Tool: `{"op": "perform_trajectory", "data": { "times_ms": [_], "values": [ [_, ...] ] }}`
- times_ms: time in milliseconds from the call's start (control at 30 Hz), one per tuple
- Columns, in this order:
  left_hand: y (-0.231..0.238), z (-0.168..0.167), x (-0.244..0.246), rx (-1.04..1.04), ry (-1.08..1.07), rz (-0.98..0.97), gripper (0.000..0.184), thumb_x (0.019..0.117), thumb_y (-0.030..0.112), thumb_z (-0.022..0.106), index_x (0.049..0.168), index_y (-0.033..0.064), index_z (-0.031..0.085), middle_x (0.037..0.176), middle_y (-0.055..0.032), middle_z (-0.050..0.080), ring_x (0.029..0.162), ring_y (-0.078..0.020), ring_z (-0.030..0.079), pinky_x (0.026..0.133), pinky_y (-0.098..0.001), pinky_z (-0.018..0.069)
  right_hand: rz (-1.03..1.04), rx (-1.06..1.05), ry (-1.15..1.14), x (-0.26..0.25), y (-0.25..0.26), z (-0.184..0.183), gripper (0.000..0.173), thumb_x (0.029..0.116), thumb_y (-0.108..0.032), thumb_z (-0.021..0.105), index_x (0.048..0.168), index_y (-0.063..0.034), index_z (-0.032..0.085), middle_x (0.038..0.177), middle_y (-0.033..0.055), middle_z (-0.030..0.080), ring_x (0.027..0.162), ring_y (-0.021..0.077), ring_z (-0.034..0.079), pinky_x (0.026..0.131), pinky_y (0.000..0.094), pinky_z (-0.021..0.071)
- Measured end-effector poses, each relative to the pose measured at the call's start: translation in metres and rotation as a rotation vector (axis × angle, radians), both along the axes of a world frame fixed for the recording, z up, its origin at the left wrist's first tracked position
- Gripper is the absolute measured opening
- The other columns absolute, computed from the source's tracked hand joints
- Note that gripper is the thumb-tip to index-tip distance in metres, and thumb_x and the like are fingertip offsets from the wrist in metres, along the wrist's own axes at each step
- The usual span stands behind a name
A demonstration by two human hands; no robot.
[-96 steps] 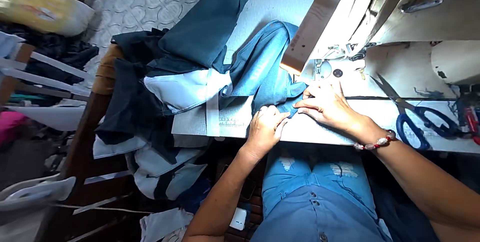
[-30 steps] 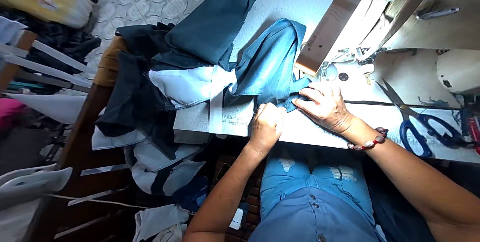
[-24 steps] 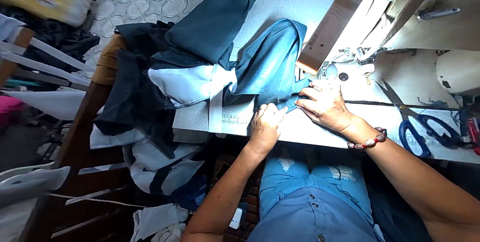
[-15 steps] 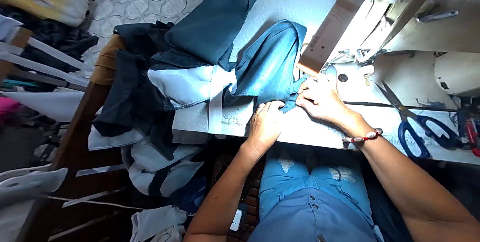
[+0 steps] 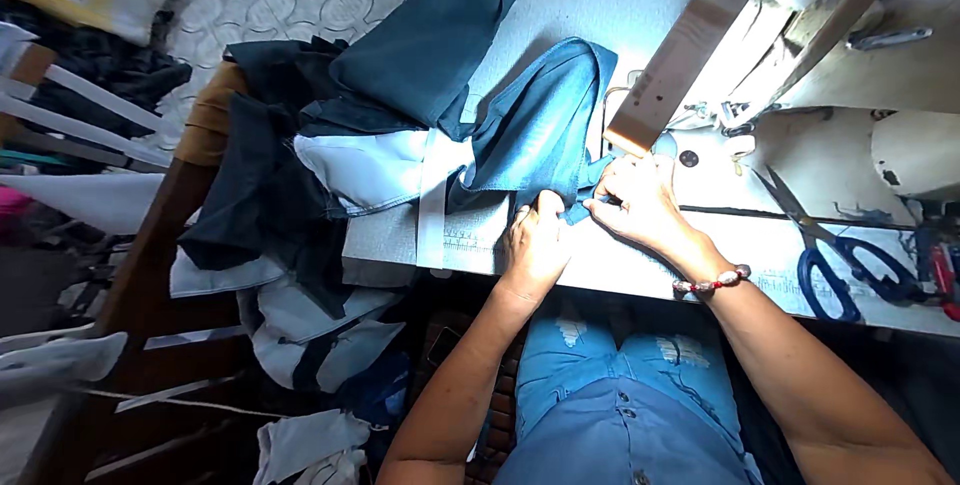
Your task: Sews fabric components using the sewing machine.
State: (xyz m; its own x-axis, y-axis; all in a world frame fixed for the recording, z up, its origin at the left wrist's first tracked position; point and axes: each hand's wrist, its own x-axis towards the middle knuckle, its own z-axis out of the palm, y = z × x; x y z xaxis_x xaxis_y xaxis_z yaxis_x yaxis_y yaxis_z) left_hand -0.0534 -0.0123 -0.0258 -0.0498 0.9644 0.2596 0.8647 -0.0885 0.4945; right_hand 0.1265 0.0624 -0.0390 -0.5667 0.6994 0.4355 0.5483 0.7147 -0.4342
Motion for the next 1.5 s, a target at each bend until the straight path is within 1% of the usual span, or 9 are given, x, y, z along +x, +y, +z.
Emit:
{"op": "perform_trajectory", "data": {
  "times_ms": [100, 200, 300, 400, 467, 567, 733, 900, 1500],
  "values": [
    [0.002, 0.008, 0.002, -0.079, 0.059, 0.003, 0.015, 0.0914, 0.007, 0.065, 0.104, -0.0023, 0.062, 0.080, -0.0184, 0.067, 0.075, -0.0373, 0.069, 0.065, -0.0517, 0.0545, -0.010, 0.013, -0.024, -0.001, -0.003, 0.001, 0.029, 0.0935, -0.031, 0.059, 0.077, -0.0093, 0.067, 0.087, 0.0109, 0.062, 0.095, 0.0358, 0.056, 0.085, 0.0559, 0.0334],
    [0.007, 0.039, 0.006, -0.336, 0.183, -0.083, 0.021, 0.0971, 0.001, 0.061, 0.118, -0.0026, 0.061, 0.109, -0.0249, 0.066, 0.096, -0.0438, 0.069, 0.077, -0.0558, 0.0562, -0.034, -0.023, 0.023, -0.002, -0.005, 0.000, 0.023, 0.0917, -0.030, 0.064, 0.085, -0.0080, 0.069, 0.090, 0.0121, 0.063, 0.097, 0.0367, 0.058, 0.086, 0.0571, 0.0365],
    [0.021, 0.053, 0.003, -0.175, 0.462, -0.375, 0.022, 0.0919, -0.010, 0.060, 0.110, -0.0025, 0.070, 0.106, -0.0252, 0.065, 0.097, -0.0427, 0.066, 0.074, -0.0505, 0.0546, -0.050, -0.069, 0.063, -0.001, -0.008, -0.002, 0.023, 0.0928, -0.029, 0.064, 0.094, -0.0072, 0.070, 0.097, 0.0135, 0.065, 0.101, 0.0378, 0.058, 0.087, 0.0577, 0.0381],
    [0.053, 0.057, -0.015, 0.158, 0.734, -0.751, 0.023, 0.0937, -0.007, 0.057, 0.099, 0.0077, 0.074, 0.130, -0.0089, 0.067, 0.123, -0.0305, 0.059, 0.096, -0.0469, 0.0442, -0.053, -0.062, 0.093, 0.001, -0.010, -0.005, 0.017, 0.0931, -0.013, 0.060, 0.098, -0.0014, 0.071, 0.103, 0.0177, 0.068, 0.106, 0.0411, 0.059, 0.088, 0.0591, 0.0406],
    [0.077, 0.066, -0.026, 0.049, 0.727, -0.961, 0.026, 0.0922, -0.002, 0.065, 0.111, 0.0119, 0.077, 0.162, -0.0059, 0.042, 0.153, -0.0344, 0.031, 0.121, -0.0641, 0.0162, -0.074, -0.063, 0.121, 0.001, -0.012, -0.007, 0.017, 0.0951, -0.007, 0.058, 0.100, 0.0011, 0.073, 0.104, 0.0197, 0.069, 0.108, 0.0414, 0.059, 0.091, 0.0591, 0.0414],
    [0.105, 0.064, -0.043, -0.145, 0.645, -1.067, 0.046, 0.0879, 0.035, 0.078, 0.133, 0.0270, 0.071, 0.170, -0.0082, 0.024, 0.156, -0.0410, 0.018, 0.116, -0.0769, -0.0042, -0.078, -0.035, 0.161, 0.001, -0.010, -0.013, 0.016, 0.0947, -0.004, 0.059, 0.102, -0.0026, 0.073, 0.103, 0.0141, 0.070, 0.107, 0.0366, 0.060, 0.094, 0.0556, 0.0420],
    [0.099, 0.037, -0.045, -0.338, 0.390, -0.813, 0.057, 0.0872, 0.057, 0.066, 0.141, 0.0397, 0.062, 0.172, -0.0113, 0.013, 0.154, -0.0529, -0.005, 0.106, -0.0859, -0.0046, -0.220, 0.016, 0.321, 0.000, -0.013, -0.007, 0.026, 0.0921, 0.003, 0.061, 0.115, 0.0022, 0.073, 0.123, 0.0195, 0.068, 0.120, 0.0378, 0.060, 0.103, 0.0494, 0.0454],
    [0.075, 0.005, -0.008, -0.309, 0.170, -0.412, 0.058, 0.0862, 0.061, 0.066, 0.141, 0.0437, 0.060, 0.172, -0.0137, 0.009, 0.151, -0.0600, -0.003, 0.104, -0.0884, 0.0014, -0.437, 0.062, 0.420, 0.018, -0.027, -0.018, 0.018, 0.0929, -0.002, 0.063, 0.105, 0.0037, 0.075, 0.108, 0.0188, 0.072, 0.107, 0.0298, 0.066, 0.099, 0.0373, 0.0508],
    [0.087, 0.022, 0.041, -0.536, 0.298, -0.166, 0.069, 0.0883, 0.071, 0.059, 0.152, 0.0527, 0.040, 0.173, -0.0116, -0.006, 0.150, -0.0617, -0.009, 0.100, -0.0900, 0.0030, -0.424, -0.144, 0.162, 0.029, -0.035, -0.012, 0.036, 0.0919, -0.001, 0.053, 0.118, -0.0074, 0.076, 0.118, 0.0127, 0.072, 0.114, 0.0367, 0.063, 0.095, 0.0549, 0.0465]
  ]
}}
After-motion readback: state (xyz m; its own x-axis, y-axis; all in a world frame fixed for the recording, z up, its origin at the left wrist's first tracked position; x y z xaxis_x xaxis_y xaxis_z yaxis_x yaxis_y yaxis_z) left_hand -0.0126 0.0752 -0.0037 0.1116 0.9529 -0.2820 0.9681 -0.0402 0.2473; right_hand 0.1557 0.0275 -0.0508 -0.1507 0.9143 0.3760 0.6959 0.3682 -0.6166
